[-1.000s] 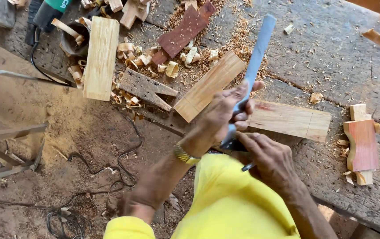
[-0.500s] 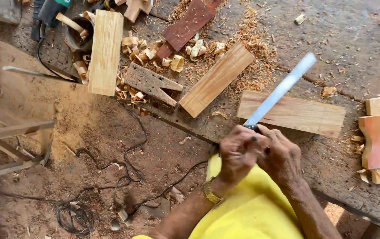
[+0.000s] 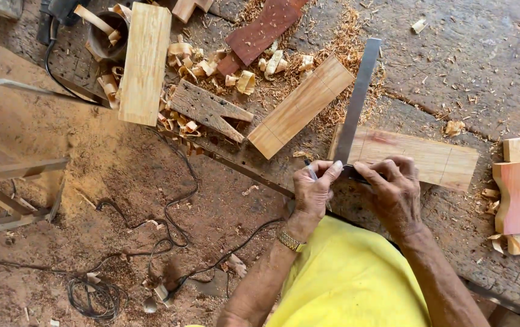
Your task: The person arranges several pieces of wood on a workbench and uses a try square and a pencil to draw straight lines on them. They repeatedly measure and mark the wood pieces, adjusting the square's position to ensure accuracy.
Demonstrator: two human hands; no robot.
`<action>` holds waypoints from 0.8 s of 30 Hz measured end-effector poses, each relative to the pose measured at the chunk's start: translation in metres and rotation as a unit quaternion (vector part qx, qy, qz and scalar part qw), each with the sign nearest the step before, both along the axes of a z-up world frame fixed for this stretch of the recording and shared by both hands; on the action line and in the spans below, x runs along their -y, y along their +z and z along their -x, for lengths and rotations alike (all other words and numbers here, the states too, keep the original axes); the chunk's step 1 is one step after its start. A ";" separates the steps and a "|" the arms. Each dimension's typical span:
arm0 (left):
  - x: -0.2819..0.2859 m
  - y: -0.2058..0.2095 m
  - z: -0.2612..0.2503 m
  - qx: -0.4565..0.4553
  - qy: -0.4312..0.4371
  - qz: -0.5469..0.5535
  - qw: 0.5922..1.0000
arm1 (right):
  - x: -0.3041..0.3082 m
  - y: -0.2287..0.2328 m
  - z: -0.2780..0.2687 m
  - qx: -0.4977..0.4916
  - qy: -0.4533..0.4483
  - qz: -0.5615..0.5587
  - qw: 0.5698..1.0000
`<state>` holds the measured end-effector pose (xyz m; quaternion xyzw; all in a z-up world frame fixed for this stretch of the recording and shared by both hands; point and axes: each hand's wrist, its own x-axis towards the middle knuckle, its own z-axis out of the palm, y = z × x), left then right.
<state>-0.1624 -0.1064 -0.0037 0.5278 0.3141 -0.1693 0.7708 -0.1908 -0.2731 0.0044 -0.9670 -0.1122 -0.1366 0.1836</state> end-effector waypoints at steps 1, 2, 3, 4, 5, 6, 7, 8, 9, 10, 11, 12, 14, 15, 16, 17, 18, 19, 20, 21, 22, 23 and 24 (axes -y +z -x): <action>-0.001 0.002 0.000 -0.001 0.000 0.000 1.000 | 0.004 -0.010 0.001 -0.001 0.000 0.000 1.000; -0.002 0.004 0.000 0.000 0.006 -0.005 1.000 | 0.009 -0.020 0.002 -0.006 0.002 -0.037 0.999; -0.003 0.005 -0.001 0.001 0.010 -0.010 1.000 | 0.013 -0.030 0.002 -0.009 0.002 -0.074 0.997; -0.001 0.001 -0.003 0.001 0.009 -0.011 1.000 | 0.013 -0.031 0.000 -0.009 0.001 -0.074 0.997; 0.000 -0.003 -0.004 0.002 0.017 -0.006 1.000 | 0.013 -0.032 -0.001 0.003 0.006 -0.075 0.997; 0.002 -0.006 -0.005 0.004 0.025 -0.002 1.000 | 0.013 -0.032 -0.002 0.015 0.010 -0.076 0.997; 0.002 0.000 -0.005 0.003 0.025 -0.002 1.000 | 0.010 -0.026 -0.003 0.014 0.010 -0.076 0.997; 0.003 0.007 -0.006 -0.006 0.039 0.004 0.999 | 0.008 -0.020 -0.004 0.021 0.015 -0.076 0.997; 0.004 0.014 -0.008 -0.014 0.053 0.010 0.998 | 0.006 -0.013 -0.007 0.030 0.019 -0.075 0.997; 0.005 0.009 -0.008 -0.012 0.053 0.011 0.998 | 0.006 -0.012 -0.008 0.032 0.019 -0.075 0.997; 0.006 0.004 -0.007 -0.016 0.061 0.010 0.998 | 0.005 -0.010 -0.007 0.030 0.019 -0.081 0.996; 0.008 -0.001 -0.006 -0.020 0.069 0.010 0.997 | 0.005 -0.009 -0.007 0.028 0.019 -0.088 0.996; 0.007 0.002 -0.007 -0.020 0.068 0.012 0.997 | 0.002 -0.003 -0.008 0.028 0.016 -0.090 0.995; 0.006 0.003 -0.006 -0.021 0.070 0.013 0.997 | 0.000 -0.001 -0.009 0.028 0.016 -0.093 0.995; 0.006 0.004 -0.007 -0.023 0.070 0.013 0.997 | 0.001 -0.001 -0.008 0.026 0.015 -0.093 0.995; 0.006 0.006 -0.007 -0.022 0.068 0.013 0.997 | 0.001 -0.002 -0.008 0.025 0.014 -0.095 0.995; 0.005 0.007 -0.008 -0.021 0.067 0.014 0.997 | 0.001 -0.003 -0.008 0.024 0.014 -0.096 0.995; 0.004 0.006 -0.009 -0.022 0.067 0.014 0.997 | 0.001 -0.002 -0.008 0.024 0.014 -0.096 0.995; 0.003 0.005 -0.009 -0.024 0.062 0.014 0.998 | 0.001 -0.001 -0.008 0.019 0.015 -0.095 0.995; 0.002 0.004 -0.009 -0.026 0.057 0.014 0.998 | 0.001 -0.001 -0.008 0.015 0.016 -0.094 0.995; 0.003 0.004 -0.010 -0.027 0.057 0.014 0.998 | 0.000 0.002 -0.009 0.014 0.016 -0.093 0.995; 0.004 0.005 -0.010 -0.029 0.056 0.008 0.998 | -0.001 0.004 -0.010 0.011 0.014 -0.093 0.996; 0.005 0.006 -0.010 -0.031 0.056 0.002 0.998 | -0.002 0.007 -0.011 0.009 0.013 -0.092 0.996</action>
